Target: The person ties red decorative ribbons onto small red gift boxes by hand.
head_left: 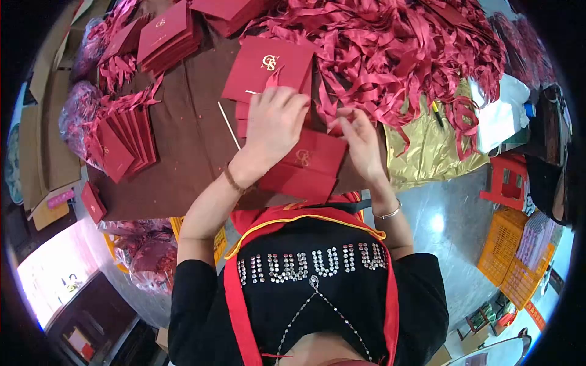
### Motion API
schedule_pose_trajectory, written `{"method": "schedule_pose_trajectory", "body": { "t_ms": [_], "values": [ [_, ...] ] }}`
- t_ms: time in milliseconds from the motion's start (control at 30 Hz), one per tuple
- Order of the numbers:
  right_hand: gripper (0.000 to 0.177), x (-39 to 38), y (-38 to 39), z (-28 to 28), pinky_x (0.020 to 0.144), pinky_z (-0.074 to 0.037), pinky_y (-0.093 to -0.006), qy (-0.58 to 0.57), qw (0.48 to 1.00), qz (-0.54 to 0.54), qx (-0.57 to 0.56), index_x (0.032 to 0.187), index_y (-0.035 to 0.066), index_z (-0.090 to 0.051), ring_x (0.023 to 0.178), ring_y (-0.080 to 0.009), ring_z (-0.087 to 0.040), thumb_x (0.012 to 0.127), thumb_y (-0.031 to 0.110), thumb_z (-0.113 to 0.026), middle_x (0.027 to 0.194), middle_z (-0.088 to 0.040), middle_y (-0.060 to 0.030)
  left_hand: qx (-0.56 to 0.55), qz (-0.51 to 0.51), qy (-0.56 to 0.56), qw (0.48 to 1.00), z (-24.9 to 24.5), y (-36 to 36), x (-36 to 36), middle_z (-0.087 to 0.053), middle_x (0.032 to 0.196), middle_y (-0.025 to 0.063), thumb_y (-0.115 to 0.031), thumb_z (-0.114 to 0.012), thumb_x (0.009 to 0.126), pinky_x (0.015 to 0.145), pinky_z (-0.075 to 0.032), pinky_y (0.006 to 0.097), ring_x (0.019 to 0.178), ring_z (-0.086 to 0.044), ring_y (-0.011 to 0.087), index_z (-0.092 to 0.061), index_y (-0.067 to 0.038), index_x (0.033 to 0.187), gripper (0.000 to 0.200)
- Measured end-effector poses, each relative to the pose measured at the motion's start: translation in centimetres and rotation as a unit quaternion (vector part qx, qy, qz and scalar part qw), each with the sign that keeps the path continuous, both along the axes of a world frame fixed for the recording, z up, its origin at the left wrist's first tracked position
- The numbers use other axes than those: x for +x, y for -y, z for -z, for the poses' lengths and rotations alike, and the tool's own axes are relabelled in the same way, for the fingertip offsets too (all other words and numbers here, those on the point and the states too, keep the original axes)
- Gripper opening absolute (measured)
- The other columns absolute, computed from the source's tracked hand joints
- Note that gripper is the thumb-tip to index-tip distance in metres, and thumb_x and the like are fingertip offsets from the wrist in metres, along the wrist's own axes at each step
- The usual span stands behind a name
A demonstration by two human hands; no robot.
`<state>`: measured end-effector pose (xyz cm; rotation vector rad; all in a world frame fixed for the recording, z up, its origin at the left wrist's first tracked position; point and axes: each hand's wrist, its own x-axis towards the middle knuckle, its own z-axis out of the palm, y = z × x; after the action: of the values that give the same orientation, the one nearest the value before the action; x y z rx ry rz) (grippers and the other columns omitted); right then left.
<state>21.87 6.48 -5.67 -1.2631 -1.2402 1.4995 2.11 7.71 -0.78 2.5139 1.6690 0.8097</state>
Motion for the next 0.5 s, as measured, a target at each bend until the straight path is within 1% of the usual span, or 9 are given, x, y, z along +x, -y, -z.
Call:
{"method": "schedule_pose_trajectory", "body": {
  "t_ms": [33, 67, 133, 233, 300, 367, 400, 433, 500],
  "values": [
    [0.022, -0.2, 0.5, -0.5, 0.079, -0.045, -0.0268, 0.027, 0.999, -0.005, -0.018, 0.114, 0.001, -0.047, 0.086, -0.0121, -0.059, 0.096, 0.014, -0.046, 0.093, -0.063, -0.0066, 0.012, 0.044, -0.016, 0.999, 0.6, -1.0, 0.6, -0.057, 0.096, 0.0043, -0.015, -0.063, 0.076, 0.075, -0.038, 0.0379, 0.094, -0.052, 0.0241, -0.063, -0.012, 0.095, 0.019],
    [0.024, -0.2, 1.0, 0.2, 0.080, -0.044, -0.0264, -0.013, 0.999, -0.007, -0.035, 0.118, 0.002, -0.047, 0.087, -0.0119, -0.059, 0.095, 0.012, -0.046, 0.094, -0.062, -0.0063, 0.014, 0.046, -0.014, 0.999, 1.3, -2.0, 1.4, -0.057, 0.096, 0.0043, -0.015, -0.063, 0.076, 0.075, -0.038, 0.0379, 0.094, -0.052, 0.0241, -0.063, -0.012, 0.095, 0.019],
    [0.028, -0.5, 1.8, 0.4, 0.080, -0.044, -0.0244, 0.003, 1.000, -0.025, 0.006, 0.121, 0.001, -0.045, 0.086, -0.0109, -0.058, 0.094, 0.008, -0.048, 0.095, -0.061, -0.0059, 0.017, 0.094, -0.082, 0.992, 2.7, -3.6, 2.4, -0.055, 0.101, 0.0049, -0.014, -0.061, 0.072, 0.079, -0.037, 0.0406, 0.100, -0.049, 0.0250, -0.064, -0.014, 0.092, 0.020],
    [0.030, -0.8, 2.2, 0.3, 0.080, -0.044, -0.0229, 0.001, 1.000, -0.027, 0.014, 0.122, 0.001, -0.045, 0.086, -0.0103, -0.057, 0.092, 0.004, -0.051, 0.097, -0.061, -0.0061, -0.007, 0.111, -0.130, 0.985, 4.0, -4.6, 2.8, -0.054, 0.105, 0.0053, -0.016, -0.059, 0.070, 0.083, -0.035, 0.0427, 0.105, -0.046, 0.0264, -0.064, -0.015, 0.091, 0.021],
    [0.032, -0.8, 2.3, 0.2, 0.080, -0.044, -0.0222, 0.001, 1.000, -0.012, 0.010, 0.122, 0.001, -0.045, 0.087, -0.0101, -0.057, 0.091, 0.002, -0.052, 0.097, -0.061, -0.0062, 0.004, 0.119, -0.103, 0.988, 3.9, -4.8, 2.5, -0.055, 0.105, 0.0044, -0.014, -0.059, 0.072, 0.083, -0.036, 0.0423, 0.104, -0.048, 0.0258, -0.063, -0.014, 0.089, 0.017],
    [0.034, -0.6, 2.2, -0.3, 0.082, -0.044, -0.0221, 0.087, 0.994, -0.069, -0.025, 0.122, 0.001, -0.046, 0.091, -0.0103, -0.058, 0.089, 0.000, -0.054, 0.099, -0.060, -0.0058, 0.015, 0.104, -0.029, 0.994, 2.6, -5.1, 1.9, -0.055, 0.105, 0.0040, -0.010, -0.059, 0.073, 0.081, -0.038, 0.0421, 0.102, -0.049, 0.0257, -0.063, -0.012, 0.087, 0.015],
    [0.032, -0.8, 2.3, -0.6, 0.079, -0.046, -0.0224, 0.054, 0.997, -0.054, 0.010, 0.120, 0.002, -0.049, 0.090, -0.0095, -0.058, 0.088, 0.000, -0.056, 0.097, -0.061, -0.0046, 0.029, 0.110, 0.035, 0.993, 1.5, -5.2, 1.3, -0.056, 0.099, 0.0035, -0.011, -0.057, 0.075, 0.080, -0.037, 0.0405, 0.097, -0.050, 0.0260, -0.061, -0.012, 0.085, 0.011],
    [0.032, -0.6, 2.3, -0.6, 0.079, -0.046, -0.0224, 0.055, 0.997, -0.050, 0.010, 0.120, 0.002, -0.049, 0.090, -0.0095, -0.058, 0.088, 0.000, -0.056, 0.097, -0.061, -0.0046, 0.050, 0.093, 0.047, 0.993, -0.1, -5.5, 0.8, -0.057, 0.091, 0.0049, -0.007, -0.058, 0.074, 0.076, -0.040, 0.0412, 0.091, -0.052, 0.0285, -0.061, -0.009, 0.085, 0.012],
    [0.030, -0.9, 2.1, -0.4, 0.073, -0.047, -0.0228, 0.105, 0.986, -0.085, 0.103, 0.118, 0.004, -0.052, 0.085, -0.0080, -0.058, 0.088, 0.001, -0.057, 0.093, -0.062, -0.0037, -0.015, 0.047, 0.169, 0.984, -2.5, -5.6, -0.8, -0.059, 0.082, 0.0053, -0.002, -0.059, 0.075, 0.069, -0.044, 0.0350, 0.077, -0.057, 0.0219, -0.061, -0.005, 0.089, 0.014]
  ]
}}
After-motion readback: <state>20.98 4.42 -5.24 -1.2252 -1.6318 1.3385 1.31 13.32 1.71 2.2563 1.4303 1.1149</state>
